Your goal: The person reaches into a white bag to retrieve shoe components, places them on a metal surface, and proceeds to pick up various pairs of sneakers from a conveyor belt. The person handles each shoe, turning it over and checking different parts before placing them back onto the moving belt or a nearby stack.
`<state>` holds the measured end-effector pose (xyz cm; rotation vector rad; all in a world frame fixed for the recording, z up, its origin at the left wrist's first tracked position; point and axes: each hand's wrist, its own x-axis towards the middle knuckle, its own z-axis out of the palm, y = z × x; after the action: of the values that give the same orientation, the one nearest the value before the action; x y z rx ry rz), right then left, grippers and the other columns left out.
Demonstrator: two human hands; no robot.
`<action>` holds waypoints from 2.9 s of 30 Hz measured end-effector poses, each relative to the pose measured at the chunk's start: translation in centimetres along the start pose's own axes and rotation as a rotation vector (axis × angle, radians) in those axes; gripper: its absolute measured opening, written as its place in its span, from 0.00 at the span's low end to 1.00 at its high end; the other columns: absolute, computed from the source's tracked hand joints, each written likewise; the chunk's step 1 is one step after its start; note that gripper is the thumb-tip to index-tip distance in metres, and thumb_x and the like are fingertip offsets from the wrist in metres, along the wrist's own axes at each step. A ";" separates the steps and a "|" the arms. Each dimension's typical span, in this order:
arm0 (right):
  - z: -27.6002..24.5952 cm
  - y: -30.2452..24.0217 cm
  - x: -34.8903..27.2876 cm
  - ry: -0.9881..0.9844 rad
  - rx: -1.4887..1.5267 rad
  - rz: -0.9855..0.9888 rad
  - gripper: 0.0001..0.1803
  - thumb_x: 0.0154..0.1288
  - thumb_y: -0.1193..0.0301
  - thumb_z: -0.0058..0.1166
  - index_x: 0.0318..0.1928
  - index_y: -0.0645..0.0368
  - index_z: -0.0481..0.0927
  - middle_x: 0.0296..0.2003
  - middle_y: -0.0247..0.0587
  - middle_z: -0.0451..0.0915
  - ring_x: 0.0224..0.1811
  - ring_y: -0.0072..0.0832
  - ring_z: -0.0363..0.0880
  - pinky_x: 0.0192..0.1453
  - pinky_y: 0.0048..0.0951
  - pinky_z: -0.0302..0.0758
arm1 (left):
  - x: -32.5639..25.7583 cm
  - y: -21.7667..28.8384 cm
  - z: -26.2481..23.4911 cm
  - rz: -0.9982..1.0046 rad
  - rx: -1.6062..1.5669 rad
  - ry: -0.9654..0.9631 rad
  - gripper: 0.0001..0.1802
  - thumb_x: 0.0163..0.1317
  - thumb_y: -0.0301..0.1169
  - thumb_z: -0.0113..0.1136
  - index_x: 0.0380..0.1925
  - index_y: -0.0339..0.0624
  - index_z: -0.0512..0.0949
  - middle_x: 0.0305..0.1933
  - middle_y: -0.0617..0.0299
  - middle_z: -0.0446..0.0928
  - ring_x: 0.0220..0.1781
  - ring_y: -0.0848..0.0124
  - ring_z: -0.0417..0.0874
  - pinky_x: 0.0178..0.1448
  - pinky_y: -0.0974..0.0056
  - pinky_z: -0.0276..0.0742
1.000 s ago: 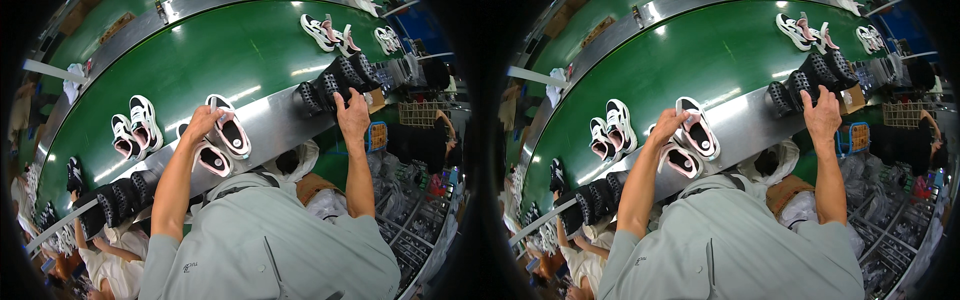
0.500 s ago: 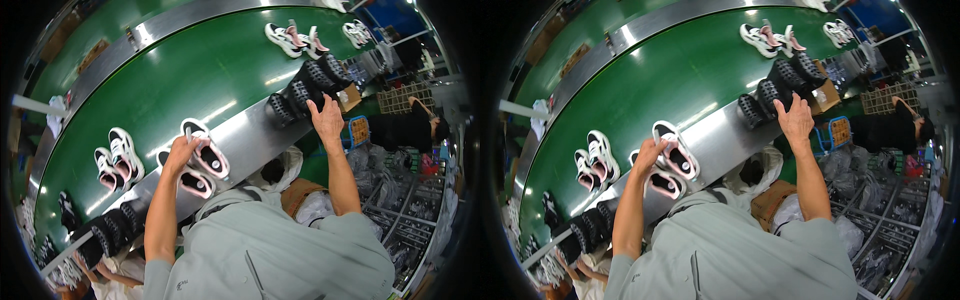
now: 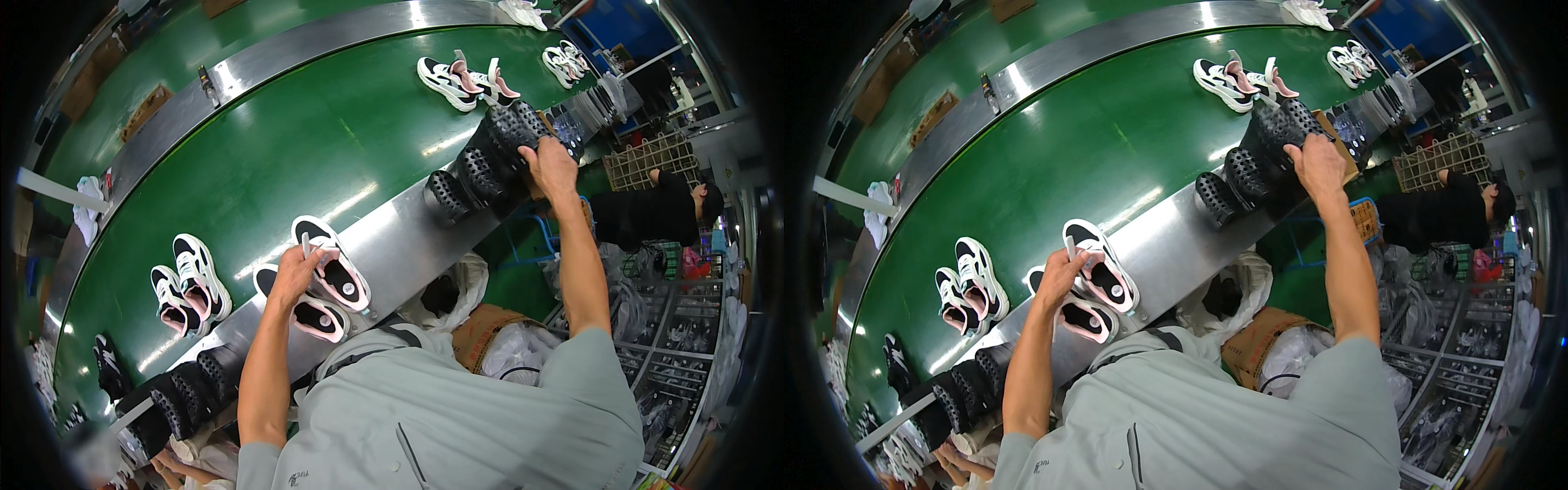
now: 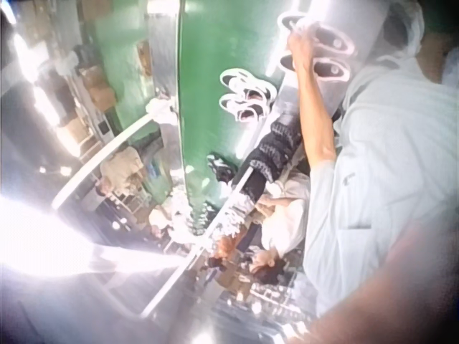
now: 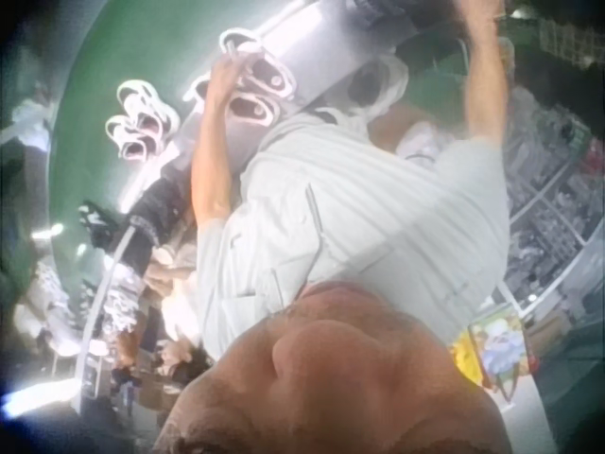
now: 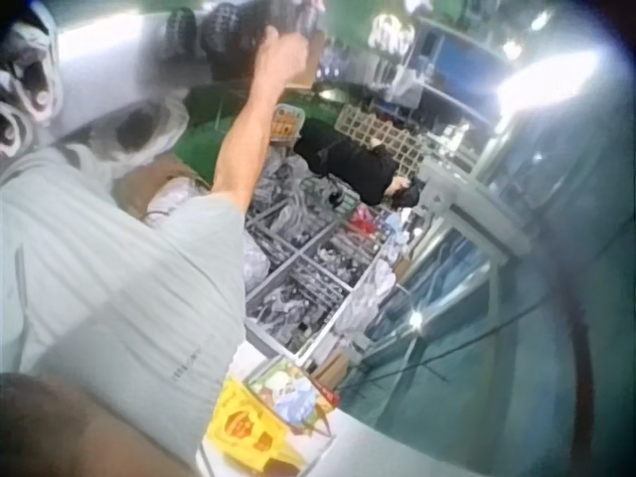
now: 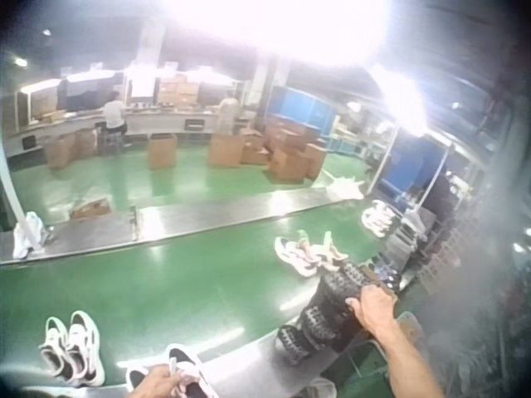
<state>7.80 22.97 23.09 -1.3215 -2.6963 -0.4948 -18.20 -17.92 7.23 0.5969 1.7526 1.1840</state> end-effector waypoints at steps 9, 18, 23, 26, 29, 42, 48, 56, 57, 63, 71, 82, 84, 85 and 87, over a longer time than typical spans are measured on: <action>-4.1 -16.0 -14.9 -0.641 0.882 -0.378 0.25 0.69 0.53 0.62 0.30 0.67 0.78 0.27 0.60 0.79 0.30 0.58 0.78 0.35 0.49 0.74 | 1.2 -1.4 -0.1 -0.013 -0.005 -0.031 0.18 0.72 0.37 0.54 0.43 0.38 0.89 0.33 0.61 0.84 0.32 0.72 0.78 0.41 0.64 0.75; -3.9 -19.9 -17.8 -0.823 0.847 -0.353 0.28 0.70 0.53 0.60 0.27 0.71 0.80 0.23 0.64 0.78 0.27 0.60 0.78 0.34 0.52 0.73 | 1.1 -1.7 0.3 0.069 0.061 0.005 0.14 0.71 0.35 0.56 0.43 0.43 0.89 0.38 0.58 0.87 0.39 0.67 0.83 0.49 0.60 0.78; -0.1 -20.7 -18.8 -0.516 0.710 -0.372 0.25 0.69 0.54 0.61 0.30 0.68 0.80 0.25 0.60 0.81 0.32 0.59 0.82 0.35 0.55 0.77 | 0.8 0.1 1.8 0.138 0.199 -0.077 0.15 0.72 0.37 0.60 0.39 0.34 0.85 0.30 0.62 0.81 0.36 0.73 0.79 0.43 0.63 0.77; 1.8 -24.6 -20.0 -0.321 0.619 -0.365 0.22 0.67 0.57 0.64 0.32 0.66 0.77 0.28 0.59 0.81 0.28 0.56 0.82 0.33 0.51 0.79 | 2.0 0.1 1.8 0.161 0.244 -0.113 0.14 0.72 0.36 0.61 0.38 0.34 0.84 0.31 0.60 0.81 0.35 0.73 0.80 0.41 0.62 0.77; 6.8 -26.1 -21.8 -0.190 0.633 -0.423 0.18 0.65 0.60 0.65 0.36 0.64 0.77 0.34 0.55 0.81 0.31 0.53 0.83 0.33 0.50 0.80 | 2.2 0.1 3.2 0.207 0.188 -0.113 0.12 0.71 0.35 0.63 0.39 0.35 0.84 0.30 0.59 0.79 0.32 0.71 0.79 0.38 0.61 0.75; 7.9 -25.4 -18.3 -0.553 0.775 -0.271 0.18 0.62 0.70 0.63 0.46 0.66 0.73 0.36 0.66 0.82 0.40 0.63 0.83 0.45 0.58 0.78 | 0.6 -2.9 8.5 0.029 0.306 0.313 0.51 0.51 0.31 0.72 0.73 0.35 0.55 0.38 0.34 0.83 0.43 0.36 0.85 0.50 0.43 0.82; 9.1 -26.7 -16.8 -0.487 0.638 -0.201 0.16 0.62 0.66 0.63 0.44 0.64 0.77 0.31 0.61 0.84 0.37 0.61 0.85 0.43 0.56 0.80 | 1.2 -3.5 10.0 -0.103 0.461 0.509 0.26 0.55 0.35 0.69 0.46 0.27 0.71 0.32 0.33 0.83 0.39 0.37 0.86 0.46 0.42 0.82; 9.6 -26.4 -16.8 -0.588 0.608 -0.332 0.21 0.67 0.60 0.58 0.51 0.63 0.79 0.34 0.63 0.85 0.39 0.62 0.85 0.46 0.58 0.80 | -13.9 0.2 6.0 -0.379 0.619 0.134 0.33 0.60 0.52 0.69 0.56 0.37 0.79 0.46 0.37 0.83 0.50 0.40 0.83 0.54 0.45 0.79; 10.1 -26.8 -17.4 -0.601 0.588 -0.383 0.22 0.68 0.59 0.57 0.52 0.64 0.79 0.34 0.63 0.85 0.39 0.62 0.84 0.46 0.58 0.80 | -15.1 -0.6 5.8 -0.449 0.576 0.165 0.33 0.60 0.53 0.69 0.55 0.37 0.80 0.54 0.35 0.80 0.58 0.41 0.81 0.60 0.45 0.77; 9.6 -28.3 -18.2 -0.626 0.552 -0.479 0.29 0.66 0.52 0.58 0.51 0.68 0.79 0.36 0.65 0.85 0.40 0.63 0.84 0.46 0.58 0.79 | -11.9 -6.2 5.7 0.022 0.467 0.326 0.36 0.48 0.40 0.79 0.57 0.42 0.77 0.70 0.35 0.62 0.70 0.38 0.67 0.73 0.45 0.68; 2.7 -23.0 -16.7 -0.796 0.495 -0.622 0.26 0.64 0.52 0.63 0.33 0.67 0.80 0.28 0.59 0.84 0.33 0.55 0.85 0.41 0.50 0.78 | -24.2 -2.6 -0.6 0.072 0.700 1.098 0.09 0.61 0.29 0.66 0.41 0.39 0.84 0.42 0.52 0.83 0.45 0.53 0.83 0.52 0.53 0.80; -1.6 -29.2 -21.2 -1.012 0.854 -0.695 0.18 0.65 0.63 0.66 0.31 0.67 0.78 0.20 0.46 0.80 0.22 0.35 0.78 0.32 0.38 0.74 | -38.4 -11.6 -12.9 -0.396 1.072 1.524 0.25 0.59 0.28 0.69 0.56 0.31 0.76 0.48 0.43 0.76 0.52 0.45 0.77 0.57 0.48 0.73; -2.5 -29.7 -21.6 -1.019 0.823 -0.695 0.18 0.65 0.63 0.65 0.31 0.67 0.78 0.21 0.46 0.80 0.23 0.34 0.78 0.33 0.37 0.74 | -39.1 -9.9 -13.2 -0.327 0.987 1.466 0.25 0.57 0.29 0.72 0.54 0.32 0.78 0.46 0.45 0.77 0.50 0.46 0.77 0.55 0.48 0.73; -3.0 -29.8 -21.7 -0.977 0.869 -0.678 0.17 0.65 0.64 0.65 0.32 0.68 0.78 0.21 0.46 0.80 0.23 0.33 0.78 0.33 0.37 0.74 | -38.1 -7.4 -13.1 -0.250 0.932 1.527 0.24 0.56 0.29 0.73 0.52 0.33 0.79 0.45 0.46 0.77 0.50 0.46 0.77 0.55 0.48 0.73; -4.5 -30.9 -22.1 -0.973 1.048 -0.556 0.15 0.66 0.67 0.65 0.36 0.69 0.77 0.23 0.45 0.81 0.26 0.29 0.78 0.34 0.34 0.74 | -36.8 -2.7 -12.2 -0.163 0.957 1.605 0.24 0.55 0.27 0.74 0.51 0.34 0.80 0.46 0.47 0.78 0.49 0.47 0.78 0.54 0.50 0.75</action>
<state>-2.98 -12.71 14.73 -0.4951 -3.0305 1.7255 -11.38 -53.41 21.55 -0.1967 3.6865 0.4923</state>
